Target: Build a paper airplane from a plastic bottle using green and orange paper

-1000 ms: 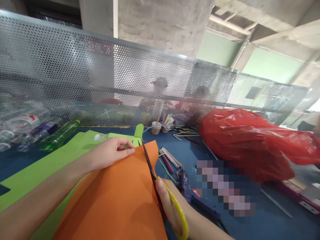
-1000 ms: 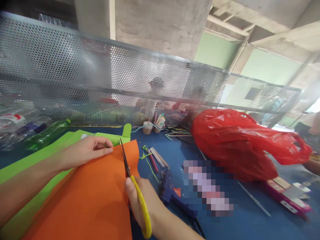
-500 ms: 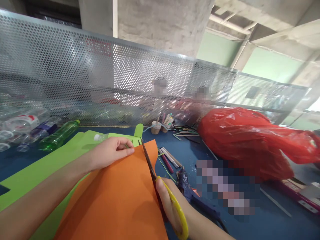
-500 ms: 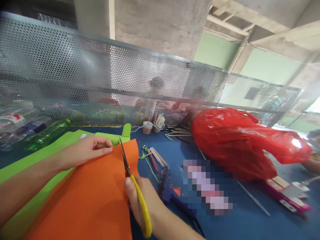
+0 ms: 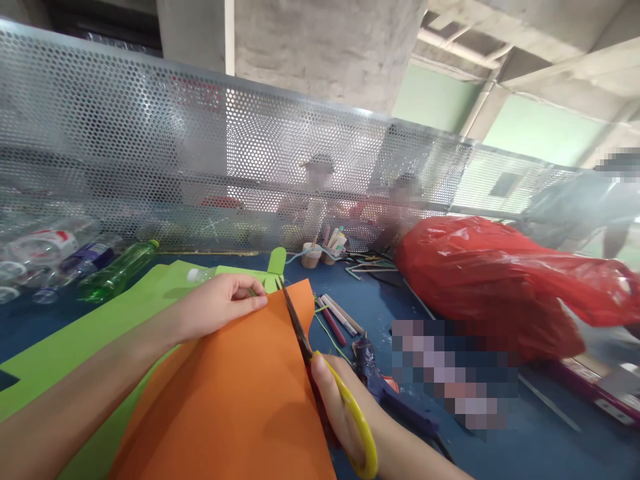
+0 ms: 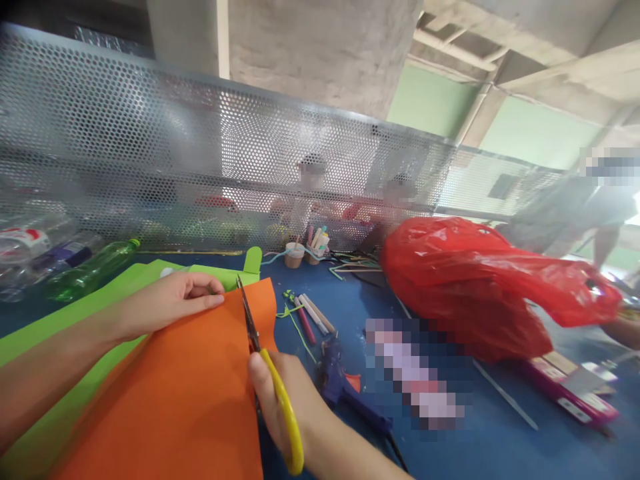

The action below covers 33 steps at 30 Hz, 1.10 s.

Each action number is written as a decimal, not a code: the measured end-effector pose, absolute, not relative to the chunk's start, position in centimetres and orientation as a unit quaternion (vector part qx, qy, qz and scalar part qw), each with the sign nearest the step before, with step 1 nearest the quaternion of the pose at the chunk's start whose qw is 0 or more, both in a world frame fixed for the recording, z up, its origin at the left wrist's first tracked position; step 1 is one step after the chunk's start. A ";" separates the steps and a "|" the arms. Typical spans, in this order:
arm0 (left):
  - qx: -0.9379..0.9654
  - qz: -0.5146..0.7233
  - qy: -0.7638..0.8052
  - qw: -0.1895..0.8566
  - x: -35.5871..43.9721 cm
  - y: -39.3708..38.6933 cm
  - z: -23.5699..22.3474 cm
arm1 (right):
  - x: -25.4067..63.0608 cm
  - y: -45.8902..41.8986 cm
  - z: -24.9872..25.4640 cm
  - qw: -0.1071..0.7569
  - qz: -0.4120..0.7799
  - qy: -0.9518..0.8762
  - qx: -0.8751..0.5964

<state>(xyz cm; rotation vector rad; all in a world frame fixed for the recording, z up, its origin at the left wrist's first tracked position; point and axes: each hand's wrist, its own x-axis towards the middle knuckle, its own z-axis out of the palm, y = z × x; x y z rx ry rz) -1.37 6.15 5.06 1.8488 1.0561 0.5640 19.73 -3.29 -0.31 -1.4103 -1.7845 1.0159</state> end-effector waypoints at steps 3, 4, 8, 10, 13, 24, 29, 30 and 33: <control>0.749 0.226 0.431 0.449 -1.4 6.2 5.0 | 19.7 -3.2 -0.2 0.326 0.366 -0.684 -0.541; 0.750 0.226 0.432 0.447 -1.4 6.3 5.0 | 19.7 -3.2 -0.2 0.326 0.365 -0.684 -0.541; 0.749 0.227 0.433 0.448 -1.5 6.3 4.9 | 19.6 -3.1 0.0 0.319 0.358 -0.691 -0.542; 0.746 0.229 0.433 0.452 -1.5 6.3 4.9 | 19.6 -3.1 0.1 0.322 0.356 -0.692 -0.540; 0.746 0.229 0.431 0.452 -1.5 6.4 4.8 | 19.6 -3.1 0.1 0.328 0.360 -0.687 -0.539; 0.838 0.132 0.495 0.189 -4.1 8.0 5.6 | 19.8 -2.5 -1.4 0.345 0.536 -0.554 -0.536; 0.857 0.043 0.486 0.164 -7.8 11.5 3.6 | 20.0 -1.4 -0.8 0.410 0.564 -0.509 -0.505; 0.855 0.035 0.489 0.172 -8.5 12.1 3.0 | 20.2 -1.1 -0.6 0.419 0.549 -0.510 -0.513; 0.845 0.017 0.497 0.200 -10.3 13.1 1.6 | 21.2 -0.5 0.2 0.395 0.431 -0.564 -0.583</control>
